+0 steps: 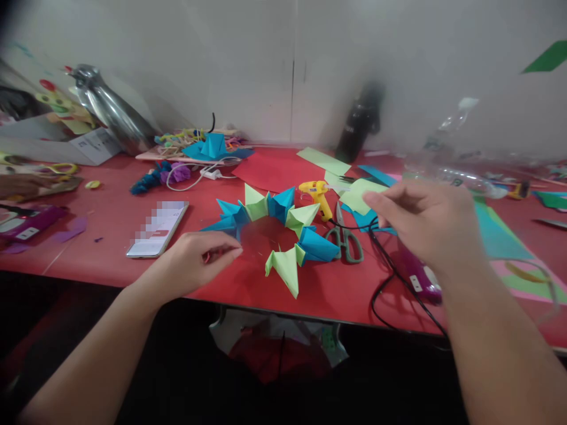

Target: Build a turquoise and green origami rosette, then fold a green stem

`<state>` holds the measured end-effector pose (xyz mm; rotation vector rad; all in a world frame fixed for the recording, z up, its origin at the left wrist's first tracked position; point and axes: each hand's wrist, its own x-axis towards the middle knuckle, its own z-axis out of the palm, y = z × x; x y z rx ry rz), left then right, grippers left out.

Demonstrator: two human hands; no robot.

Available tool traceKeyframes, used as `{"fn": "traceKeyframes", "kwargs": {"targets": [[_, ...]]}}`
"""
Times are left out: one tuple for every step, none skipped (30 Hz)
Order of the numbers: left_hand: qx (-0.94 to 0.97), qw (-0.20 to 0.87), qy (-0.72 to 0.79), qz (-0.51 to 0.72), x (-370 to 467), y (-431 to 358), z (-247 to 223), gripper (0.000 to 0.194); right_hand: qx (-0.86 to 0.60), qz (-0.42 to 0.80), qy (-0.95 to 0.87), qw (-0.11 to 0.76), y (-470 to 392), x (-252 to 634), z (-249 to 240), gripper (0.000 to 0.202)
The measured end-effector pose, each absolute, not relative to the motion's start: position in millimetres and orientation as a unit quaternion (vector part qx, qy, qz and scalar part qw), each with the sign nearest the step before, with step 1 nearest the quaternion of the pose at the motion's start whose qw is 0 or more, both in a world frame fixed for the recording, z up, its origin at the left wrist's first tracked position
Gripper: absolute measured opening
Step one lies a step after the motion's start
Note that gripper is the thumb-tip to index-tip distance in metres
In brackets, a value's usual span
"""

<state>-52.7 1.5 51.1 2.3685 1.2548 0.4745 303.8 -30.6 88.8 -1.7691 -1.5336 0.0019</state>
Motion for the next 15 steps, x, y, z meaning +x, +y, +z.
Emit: {"fn": "traceKeyframes", "kwargs": {"targets": [[0.849, 0.206, 0.465, 0.142, -52, 0, 50, 0.027, -0.705, -0.015, -0.602, 0.375, -31, 305, 89, 0.042], [0.844, 0.200, 0.484, 0.114, -52, -1, 48, 0.033, -0.707, -0.019, -0.606, 0.365, -30, 306, 89, 0.042], [0.837, 0.192, 0.504, 0.092, -52, -1, 46, 0.037, -0.701, -0.023, -0.615, 0.361, -29, 307, 87, 0.040], [0.829, 0.185, 0.522, 0.077, -52, -2, 45, 0.040, -0.686, -0.031, -0.633, 0.358, -27, 307, 83, 0.034], [0.821, 0.179, 0.537, 0.071, -53, -2, 43, 0.040, -0.667, -0.038, -0.653, 0.355, -25, 308, 79, 0.027], [0.814, 0.176, 0.549, 0.075, -53, -1, 42, 0.038, -0.649, -0.043, -0.673, 0.351, -23, 307, 75, 0.022], [0.807, 0.174, 0.558, 0.085, -54, -1, 42, 0.037, -0.634, -0.047, -0.690, 0.346, -20, 306, 71, 0.019], [0.801, 0.170, 0.565, 0.100, -54, 0, 42, 0.037, -0.622, -0.047, -0.704, 0.340, -19, 304, 68, 0.021], [0.796, 0.166, 0.570, 0.118, -53, 0, 41, 0.037, -0.610, -0.042, -0.717, 0.335, -19, 301, 66, 0.023], [0.791, 0.159, 0.575, 0.141, -52, 1, 40, 0.037, -0.597, -0.034, -0.728, 0.336, -20, 296, 65, 0.022], [0.786, 0.150, 0.577, 0.166, -51, 2, 39, 0.037, -0.580, -0.026, -0.738, 0.344, -24, 289, 66, 0.019], [0.782, 0.140, 0.577, 0.190, -49, 3, 37, 0.035, -0.552, -0.018, -0.755, 0.354, -30, 279, 68, 0.014], [0.779, 0.130, 0.577, 0.210, -46, 3, 34, 0.032, -0.526, -0.007, -0.770, 0.361, -38, 267, 70, 0.017], [0.777, 0.120, 0.575, 0.227, -44, 4, 32, 0.029, -0.496, 0.011, -0.791, 0.358, -48, 253, 72, 0.021], [0.777, 0.110, 0.572, 0.238, -41, 5, 29, 0.027, -0.452, 0.026, -0.821, 0.347, -59, 237, 72, 0.022]]}}
